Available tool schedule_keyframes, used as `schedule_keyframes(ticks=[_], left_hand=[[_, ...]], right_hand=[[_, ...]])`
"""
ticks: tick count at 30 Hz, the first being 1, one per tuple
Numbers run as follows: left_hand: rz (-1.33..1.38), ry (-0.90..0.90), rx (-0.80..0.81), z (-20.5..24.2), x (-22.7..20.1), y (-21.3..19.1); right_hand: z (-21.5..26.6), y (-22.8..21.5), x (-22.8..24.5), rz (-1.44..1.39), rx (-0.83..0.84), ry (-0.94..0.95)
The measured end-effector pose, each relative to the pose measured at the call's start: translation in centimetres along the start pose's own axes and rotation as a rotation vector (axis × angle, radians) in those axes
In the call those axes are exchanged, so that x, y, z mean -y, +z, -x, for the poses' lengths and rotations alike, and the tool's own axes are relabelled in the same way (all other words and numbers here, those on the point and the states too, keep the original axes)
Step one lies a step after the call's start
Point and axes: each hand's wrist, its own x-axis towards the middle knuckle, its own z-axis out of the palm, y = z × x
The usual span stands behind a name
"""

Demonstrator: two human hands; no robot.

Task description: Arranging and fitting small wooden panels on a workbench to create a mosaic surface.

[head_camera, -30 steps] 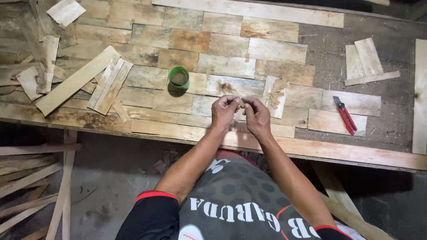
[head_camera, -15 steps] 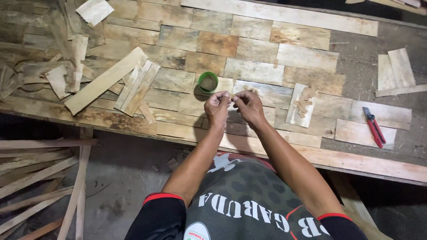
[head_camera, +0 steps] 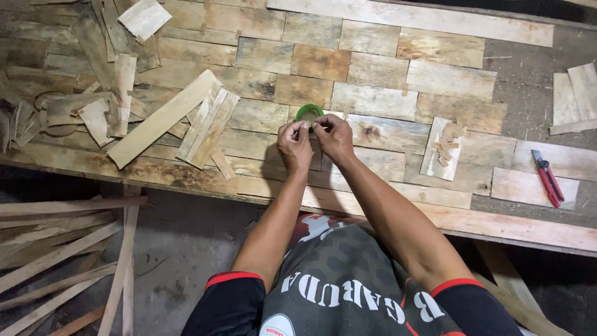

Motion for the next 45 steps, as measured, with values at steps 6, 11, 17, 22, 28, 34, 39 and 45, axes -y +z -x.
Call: schedule_keyframes(ticks=[6,11,17,22,28,34,39,45], left_hand=[[-0.374,0.238,-0.121,-1.0,2.5,-0.5],[-0.279,-0.001,-0.123,-1.0,2.5,0.1],[-0.206,-0.186,-0.202,-2.5,6.2,1.6],[0.103,-0.403,-0.268,-3.2,8.7,2.1],[-0.023,-0.185,-0.236,-2.5,4.4,1.0],[-0.007,-0.080,0.011,-3.1,5.3,-0.3],[0.238,-0.119,0.157,-4.1,6.2,-0.6],[-0.078,-0.046,0.137,-3.1,1.3,0.0]], right_hand=[[-0.3,1.1,-0.2,0.172,-0.091,-0.037],[-0.2,1.8,1.5,0.251,-0.193,0.006],[0.1,1.9,1.6,0.225,-0.199,0.008],[0.0,1.2,0.6,0.237,-0.226,-0.028],[0.1,0.0,0.3,0.112,-0.156,-0.031],[0.5,0.1,-0.1,0.087,-0.061,-0.059],[0.5,0.2,1.5,0.138,-0.050,-0.074],[2.2,0.3,4.7,0.328,-0.056,-0.072]])
